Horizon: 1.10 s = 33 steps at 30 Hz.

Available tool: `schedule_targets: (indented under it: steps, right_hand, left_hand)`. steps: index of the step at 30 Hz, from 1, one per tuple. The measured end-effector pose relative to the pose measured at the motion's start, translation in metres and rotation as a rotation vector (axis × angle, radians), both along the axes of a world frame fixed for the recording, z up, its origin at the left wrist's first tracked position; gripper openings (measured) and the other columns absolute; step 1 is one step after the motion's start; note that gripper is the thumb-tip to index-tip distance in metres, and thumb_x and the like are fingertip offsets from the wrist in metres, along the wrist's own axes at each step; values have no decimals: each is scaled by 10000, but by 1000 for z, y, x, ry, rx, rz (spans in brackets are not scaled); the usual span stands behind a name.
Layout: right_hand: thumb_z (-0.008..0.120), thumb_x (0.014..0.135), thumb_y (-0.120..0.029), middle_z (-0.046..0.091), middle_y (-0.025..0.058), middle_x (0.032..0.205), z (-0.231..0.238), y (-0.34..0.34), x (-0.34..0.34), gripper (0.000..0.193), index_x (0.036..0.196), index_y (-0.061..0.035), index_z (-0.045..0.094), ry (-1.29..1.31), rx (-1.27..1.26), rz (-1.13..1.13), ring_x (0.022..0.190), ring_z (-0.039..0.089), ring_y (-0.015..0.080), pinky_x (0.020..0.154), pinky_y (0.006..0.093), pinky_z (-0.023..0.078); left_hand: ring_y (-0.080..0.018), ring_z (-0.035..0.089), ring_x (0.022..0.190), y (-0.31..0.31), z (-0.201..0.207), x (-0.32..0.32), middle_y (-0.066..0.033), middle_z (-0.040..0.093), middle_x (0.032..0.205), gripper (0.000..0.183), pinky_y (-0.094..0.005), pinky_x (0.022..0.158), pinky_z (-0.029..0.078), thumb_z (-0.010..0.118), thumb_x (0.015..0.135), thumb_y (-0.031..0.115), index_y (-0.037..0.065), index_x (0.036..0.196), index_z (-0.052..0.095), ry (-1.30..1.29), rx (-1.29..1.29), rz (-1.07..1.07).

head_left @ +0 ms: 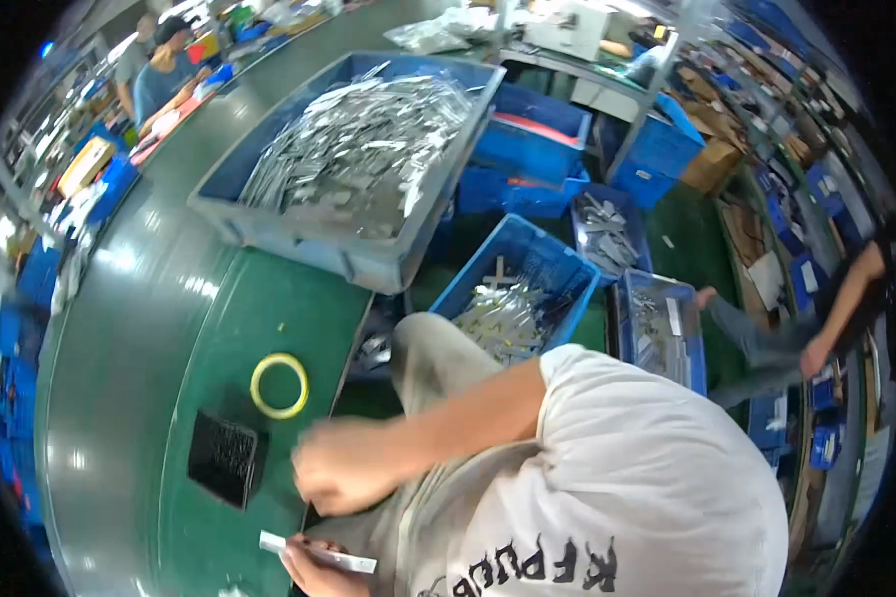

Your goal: Applying yellow adhesive tape to small metal components at a factory workbench.

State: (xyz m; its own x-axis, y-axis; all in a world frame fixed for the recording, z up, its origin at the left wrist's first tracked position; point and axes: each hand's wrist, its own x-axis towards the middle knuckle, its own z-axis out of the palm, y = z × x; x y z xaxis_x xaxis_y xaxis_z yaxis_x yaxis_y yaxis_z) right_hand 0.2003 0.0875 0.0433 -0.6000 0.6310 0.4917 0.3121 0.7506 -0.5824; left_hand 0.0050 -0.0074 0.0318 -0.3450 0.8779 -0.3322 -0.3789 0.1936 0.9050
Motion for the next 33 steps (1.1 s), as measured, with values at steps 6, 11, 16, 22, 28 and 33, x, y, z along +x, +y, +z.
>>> schedule_targets:
  steps: [6, 11, 16, 22, 28, 33]
  right_hand:
    - [772, 776, -374, 593, 191, 1235, -18, 81, 61, 584, 1175, 19, 612, -349, 60, -625, 1167, 550, 368, 969, 467, 450]
    - [712, 851, -355, 537, 160, 1358, -32, 66, 43, 520, 1265, -61, 601, -322, 225, -615, 1333, 435, 338, 1075, 492, 343]
    - [719, 846, -353, 554, 111, 1371, -15, 57, 19, 457, 1194, -64, 658, -433, 246, -359, 1341, 436, 333, 1116, 471, 326]
    - [723, 827, -142, 695, 118, 1094, -24, 62, 30, 147, 883, -30, 646, -303, 87, -245, 1096, 625, 326, 947, 428, 487]
    - [720, 801, -21, 701, 114, 1048, -25, 4, 45, 145, 919, -30, 636, -85, -49, -219, 1102, 641, 332, 1001, 445, 478]
    - [725, 771, 5, 692, 103, 1065, -17, -28, 42, 205, 946, -39, 627, 0, 37, 10, 1095, 638, 347, 1010, 524, 465]
  left_hand:
    - [-130, 565, 607, 4, -16, -1, -50, 602, 717, 179, -275, 553, 454, 580, 988, 205, 28, 988, 605, 22, -90, -271]
    - [-97, 563, 628, -2, -16, -5, -12, 601, 710, 179, -249, 560, 424, 555, 1018, 207, 40, 989, 614, 16, -82, -451]
    - [-89, 551, 632, -1, -24, -9, -8, 594, 731, 174, -250, 571, 429, 555, 1023, 208, 45, 989, 603, -8, -46, -475]
    - [-81, 556, 623, 0, -14, -6, 8, 595, 788, 95, -244, 564, 467, 642, 957, 84, 52, 1025, 585, -56, -35, -403]
    - [-64, 542, 596, -2, -15, -7, 19, 579, 777, 166, -234, 520, 457, 681, 901, -7, 66, 996, 566, -86, 21, -378]
    - [-27, 475, 591, -10, -4, -2, 52, 545, 730, 227, -201, 521, 373, 711, 863, -45, 73, 984, 560, -36, 99, -353]
